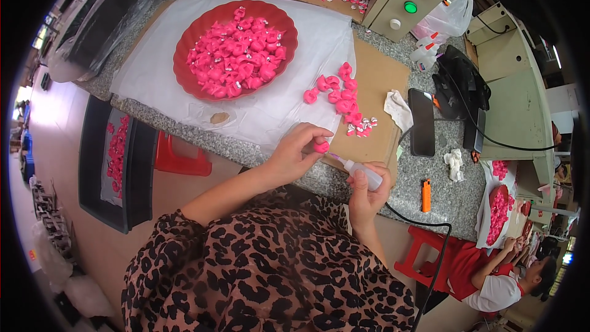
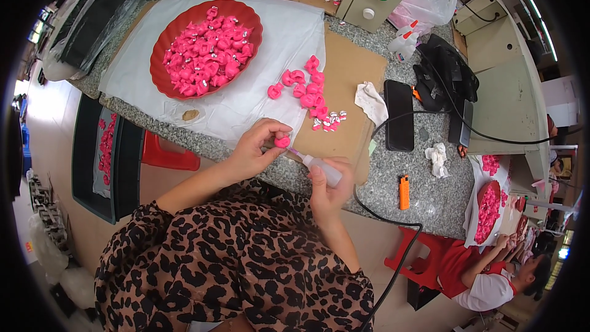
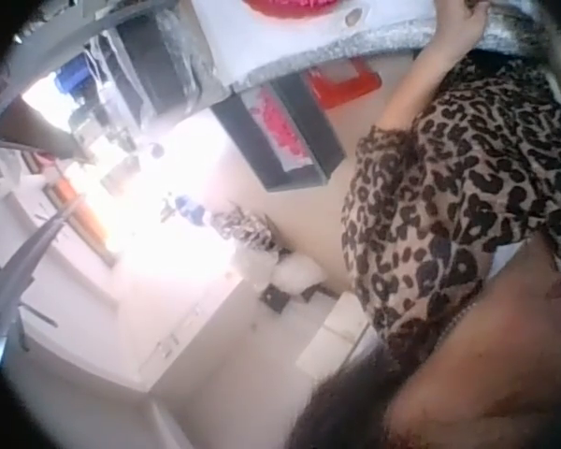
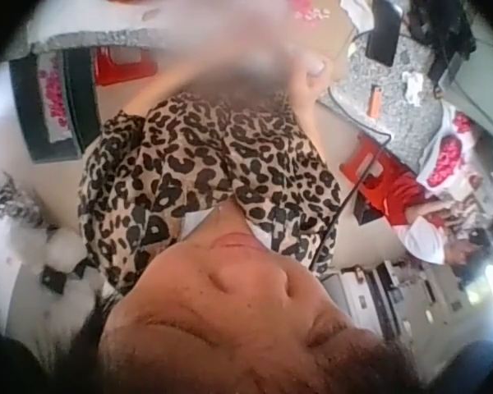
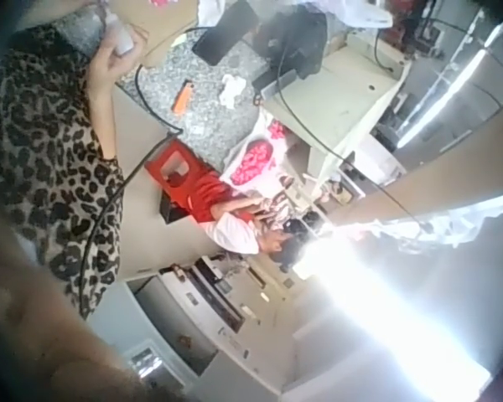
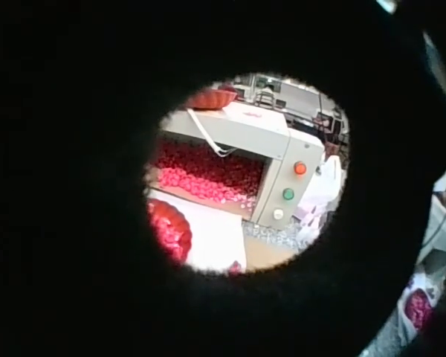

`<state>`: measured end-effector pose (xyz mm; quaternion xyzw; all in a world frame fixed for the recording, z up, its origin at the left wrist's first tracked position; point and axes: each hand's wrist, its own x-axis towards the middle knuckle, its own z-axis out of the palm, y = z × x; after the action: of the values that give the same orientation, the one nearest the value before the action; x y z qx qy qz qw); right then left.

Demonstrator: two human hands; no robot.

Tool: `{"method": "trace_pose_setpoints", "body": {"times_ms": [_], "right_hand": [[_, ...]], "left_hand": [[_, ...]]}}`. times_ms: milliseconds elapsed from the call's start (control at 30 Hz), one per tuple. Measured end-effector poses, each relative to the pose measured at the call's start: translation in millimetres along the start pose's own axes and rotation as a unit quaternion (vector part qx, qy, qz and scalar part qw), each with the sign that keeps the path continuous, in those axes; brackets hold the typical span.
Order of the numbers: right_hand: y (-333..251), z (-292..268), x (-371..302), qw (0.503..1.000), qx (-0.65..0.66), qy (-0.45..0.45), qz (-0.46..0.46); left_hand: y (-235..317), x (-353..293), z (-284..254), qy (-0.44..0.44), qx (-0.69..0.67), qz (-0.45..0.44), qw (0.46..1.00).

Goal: The person retrieves toy components from an oven onto the table, applies glue to them from a bottle, and attaches detail pieces to the components by hand.

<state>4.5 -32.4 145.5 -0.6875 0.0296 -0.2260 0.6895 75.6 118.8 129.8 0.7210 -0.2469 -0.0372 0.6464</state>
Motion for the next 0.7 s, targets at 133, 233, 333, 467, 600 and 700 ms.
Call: {"method": "trace_pose_setpoints", "body": {"times_ms": [133,233,333,467,600,700], "right_hand": [[1.1,-9.3,7.1,0.967,0.236,-0.004,0.096],[-5.0,-20.7,16.9,0.860,0.426,0.035,0.278],[10.7,-32.3,12.3,0.805,0.475,0.015,0.355],[-5.7,-29.2,15.1,0.863,0.409,-0.010,0.297],[-12.9,-37.6,38.0,0.941,0.237,-0.040,0.239],[-14.2,-39.8,54.4,0.965,0.111,-0.042,0.234]], "left_hand": [[0.6,0.0,-0.6,-0.007,-0.010,-0.014,1.000],[-4.8,-0.7,-1.2,-0.019,-0.063,-0.035,0.997],[-2.8,0.2,-2.0,-0.025,-0.146,-0.044,0.988],[3.3,2.4,-2.6,-0.016,-0.263,-0.079,0.961],[9.5,3.1,-7.1,-0.069,-0.291,-0.195,0.934],[10.7,4.0,-5.9,-0.072,-0.294,-0.211,0.929]]}}
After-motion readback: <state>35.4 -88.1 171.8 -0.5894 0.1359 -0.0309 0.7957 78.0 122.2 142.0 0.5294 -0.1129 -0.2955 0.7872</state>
